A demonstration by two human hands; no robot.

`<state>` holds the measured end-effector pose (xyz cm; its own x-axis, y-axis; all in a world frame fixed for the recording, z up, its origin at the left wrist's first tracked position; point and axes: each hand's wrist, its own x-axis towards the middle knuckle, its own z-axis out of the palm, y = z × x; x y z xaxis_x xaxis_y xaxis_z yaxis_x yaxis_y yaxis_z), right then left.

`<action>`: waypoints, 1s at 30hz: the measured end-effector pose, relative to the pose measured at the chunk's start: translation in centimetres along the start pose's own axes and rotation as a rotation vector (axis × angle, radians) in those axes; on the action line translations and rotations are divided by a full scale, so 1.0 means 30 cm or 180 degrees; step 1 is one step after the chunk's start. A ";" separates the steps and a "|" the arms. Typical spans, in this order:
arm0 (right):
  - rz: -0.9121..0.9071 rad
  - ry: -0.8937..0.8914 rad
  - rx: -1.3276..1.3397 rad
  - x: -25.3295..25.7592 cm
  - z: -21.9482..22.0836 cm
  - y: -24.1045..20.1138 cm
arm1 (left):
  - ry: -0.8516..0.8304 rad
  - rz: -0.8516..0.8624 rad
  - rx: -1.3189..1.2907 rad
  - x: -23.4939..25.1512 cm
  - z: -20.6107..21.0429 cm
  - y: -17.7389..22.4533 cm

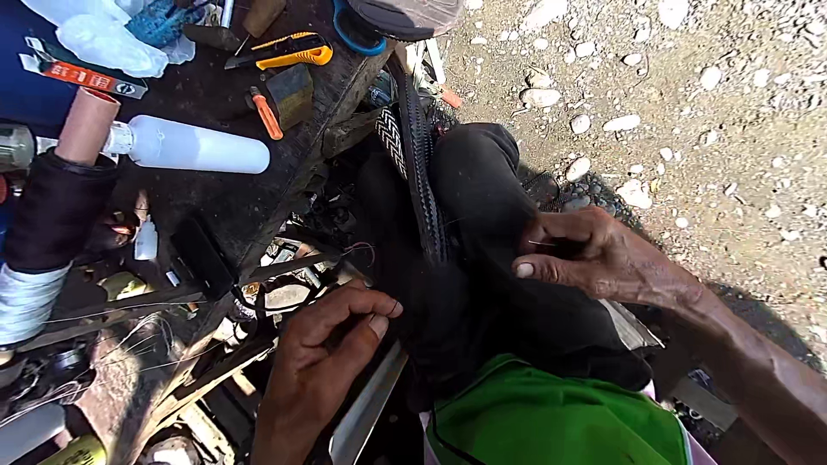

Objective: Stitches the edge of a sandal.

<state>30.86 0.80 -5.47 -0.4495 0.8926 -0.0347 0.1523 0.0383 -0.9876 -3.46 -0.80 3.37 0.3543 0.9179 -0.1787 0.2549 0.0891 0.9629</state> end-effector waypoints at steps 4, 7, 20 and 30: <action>-0.0269 0.0404 0.0261 0.026 0.085 -0.033 | 0.0682 -0.0071 0.0958 -0.030 -0.027 -0.054; -0.0352 0.0617 -0.0793 0.076 0.162 -0.039 | 0.1156 0.0318 0.1037 -0.011 0.048 -0.072; 0.0345 -0.0507 0.1595 0.073 0.074 -0.048 | 0.0955 0.0291 0.1070 0.104 0.253 -0.076; -0.0150 -0.0878 0.3795 0.054 0.147 -0.036 | 0.1363 0.0337 0.1176 0.126 0.298 -0.071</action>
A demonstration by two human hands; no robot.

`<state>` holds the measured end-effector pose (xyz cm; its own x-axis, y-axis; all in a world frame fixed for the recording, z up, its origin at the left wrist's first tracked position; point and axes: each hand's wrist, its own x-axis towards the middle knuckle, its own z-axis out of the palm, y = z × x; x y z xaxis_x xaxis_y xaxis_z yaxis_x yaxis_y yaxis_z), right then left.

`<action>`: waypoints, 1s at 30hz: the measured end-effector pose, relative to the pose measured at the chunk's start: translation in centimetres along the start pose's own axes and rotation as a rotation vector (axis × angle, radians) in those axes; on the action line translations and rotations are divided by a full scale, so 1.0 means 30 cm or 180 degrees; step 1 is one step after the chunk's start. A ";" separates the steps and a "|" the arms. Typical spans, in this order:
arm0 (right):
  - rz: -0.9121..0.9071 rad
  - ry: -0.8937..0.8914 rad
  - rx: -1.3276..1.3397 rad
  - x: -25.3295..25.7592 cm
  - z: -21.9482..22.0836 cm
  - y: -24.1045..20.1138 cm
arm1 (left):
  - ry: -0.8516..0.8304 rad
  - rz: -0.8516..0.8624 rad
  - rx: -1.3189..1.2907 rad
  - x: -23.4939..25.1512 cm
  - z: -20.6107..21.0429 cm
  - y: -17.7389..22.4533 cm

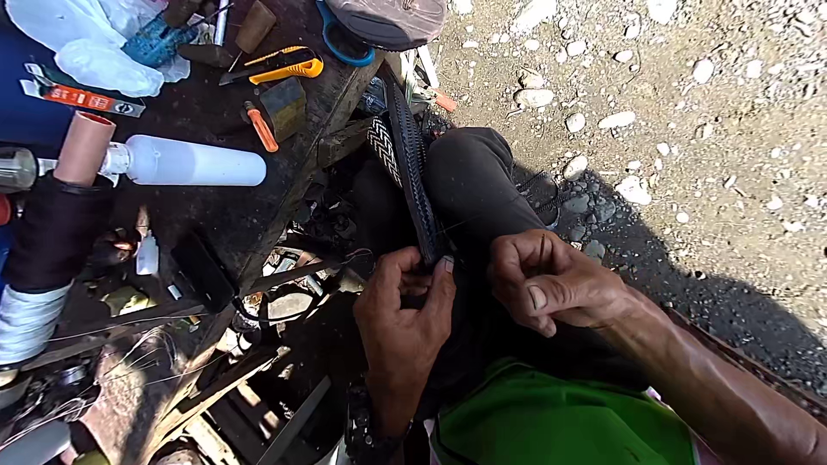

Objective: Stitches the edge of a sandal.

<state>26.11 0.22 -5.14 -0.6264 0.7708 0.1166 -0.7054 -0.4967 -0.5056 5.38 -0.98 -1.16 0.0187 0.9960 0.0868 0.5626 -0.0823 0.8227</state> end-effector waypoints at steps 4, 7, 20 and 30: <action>-0.0155 0.0246 -0.0087 0.008 0.047 -0.006 | 0.0236 0.0090 0.0135 0.003 0.016 -0.005; -0.0529 0.0647 -0.0777 -0.009 0.083 -0.016 | 0.0448 0.0183 0.0145 0.000 0.028 -0.021; -0.0522 0.0818 -0.1144 -0.012 0.028 -0.074 | -0.0294 0.0304 0.0057 0.031 -0.117 -0.034; 0.0129 0.1138 -0.1757 0.072 0.050 -0.081 | -0.0242 0.0136 -0.1921 0.014 -0.179 -0.045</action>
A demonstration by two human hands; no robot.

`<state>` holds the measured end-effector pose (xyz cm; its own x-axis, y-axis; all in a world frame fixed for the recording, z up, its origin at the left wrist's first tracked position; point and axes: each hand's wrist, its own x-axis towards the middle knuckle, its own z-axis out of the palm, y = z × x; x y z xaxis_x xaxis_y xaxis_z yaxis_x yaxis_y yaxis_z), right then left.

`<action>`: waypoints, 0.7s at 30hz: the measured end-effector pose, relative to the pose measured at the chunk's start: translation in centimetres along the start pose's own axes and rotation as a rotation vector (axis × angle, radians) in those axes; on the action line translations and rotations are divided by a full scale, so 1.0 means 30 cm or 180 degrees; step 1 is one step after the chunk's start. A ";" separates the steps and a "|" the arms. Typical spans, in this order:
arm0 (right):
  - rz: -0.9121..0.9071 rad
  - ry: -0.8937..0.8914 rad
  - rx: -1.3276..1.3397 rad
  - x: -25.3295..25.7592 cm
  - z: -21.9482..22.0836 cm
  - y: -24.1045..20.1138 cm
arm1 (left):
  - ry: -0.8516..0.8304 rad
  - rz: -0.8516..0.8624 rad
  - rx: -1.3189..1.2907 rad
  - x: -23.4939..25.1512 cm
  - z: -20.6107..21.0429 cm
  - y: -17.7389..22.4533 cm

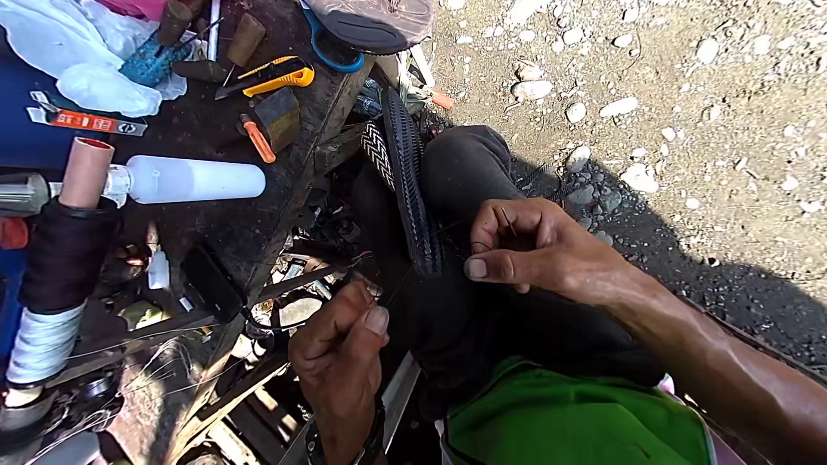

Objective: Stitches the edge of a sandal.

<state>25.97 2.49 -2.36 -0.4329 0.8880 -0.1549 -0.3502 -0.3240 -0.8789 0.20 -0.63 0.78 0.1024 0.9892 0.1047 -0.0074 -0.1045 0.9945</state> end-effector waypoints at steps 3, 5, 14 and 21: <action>-0.0217 0.0154 -0.0567 0.017 0.000 -0.020 | 0.0024 -0.0029 -0.0062 -0.005 -0.005 -0.005; -0.0357 0.0325 -0.1022 0.020 0.001 -0.029 | 0.0050 -0.0042 -0.0110 -0.007 -0.007 -0.008; -0.1255 0.0410 -0.2756 0.020 -0.007 -0.005 | 0.0136 -0.0080 -0.0153 -0.011 -0.016 -0.017; -0.1101 0.0382 -0.2893 0.046 0.051 0.093 | 0.0170 -0.0068 -0.0421 -0.016 -0.027 -0.002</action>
<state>23.12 2.31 -4.35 -0.3219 0.9303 0.1759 0.3533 0.2904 -0.8893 -0.67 -1.00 0.68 0.0507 0.9955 0.0800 -0.1373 -0.0724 0.9879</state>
